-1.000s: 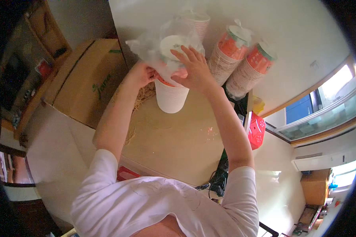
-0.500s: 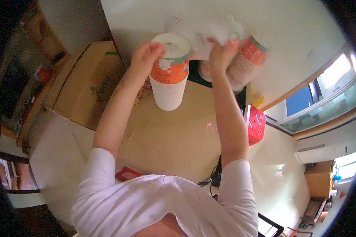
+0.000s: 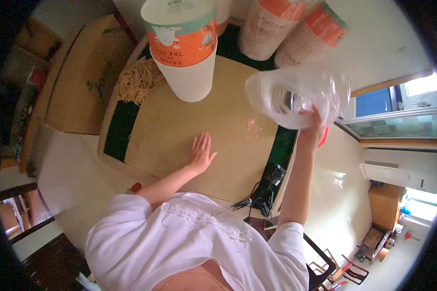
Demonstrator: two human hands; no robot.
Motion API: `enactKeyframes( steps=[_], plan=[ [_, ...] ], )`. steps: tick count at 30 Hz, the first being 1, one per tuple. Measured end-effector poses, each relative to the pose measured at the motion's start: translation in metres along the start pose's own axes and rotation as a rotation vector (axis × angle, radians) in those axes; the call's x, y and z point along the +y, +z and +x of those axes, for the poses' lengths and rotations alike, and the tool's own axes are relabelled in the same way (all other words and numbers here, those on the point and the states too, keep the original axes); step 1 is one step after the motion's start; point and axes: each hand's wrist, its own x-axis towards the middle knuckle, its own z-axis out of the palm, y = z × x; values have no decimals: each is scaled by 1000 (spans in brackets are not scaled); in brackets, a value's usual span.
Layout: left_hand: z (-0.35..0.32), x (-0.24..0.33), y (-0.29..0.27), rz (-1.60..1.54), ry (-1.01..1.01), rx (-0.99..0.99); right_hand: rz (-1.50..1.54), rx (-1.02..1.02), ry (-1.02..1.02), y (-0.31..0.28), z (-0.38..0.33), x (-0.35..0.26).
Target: The recorder is seen placing stacks of paper cups into plastic bags and securing the bags with rubber bands.
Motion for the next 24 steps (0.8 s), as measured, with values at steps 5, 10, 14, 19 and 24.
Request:
enactKeyframes(
  steps=[5, 10, 14, 19, 24],
  plan=[
    [48, 44, 26, -58, 239, 20, 121, -20, 244, -21, -11, 20],
    [133, 30, -13, -542, -157, 336, 172, -93, 435, -27, 17, 52],
    [207, 79, -125, -594, 156, 708, 205, 30, 521, -27, 53, 80],
    [267, 123, -121, 15, 345, 442, 81, -109, 596, 0, 66, 100],
    [326, 78, -66, 57, 311, 174, -307, -304, 770, 19, 73, 81]
  ],
)
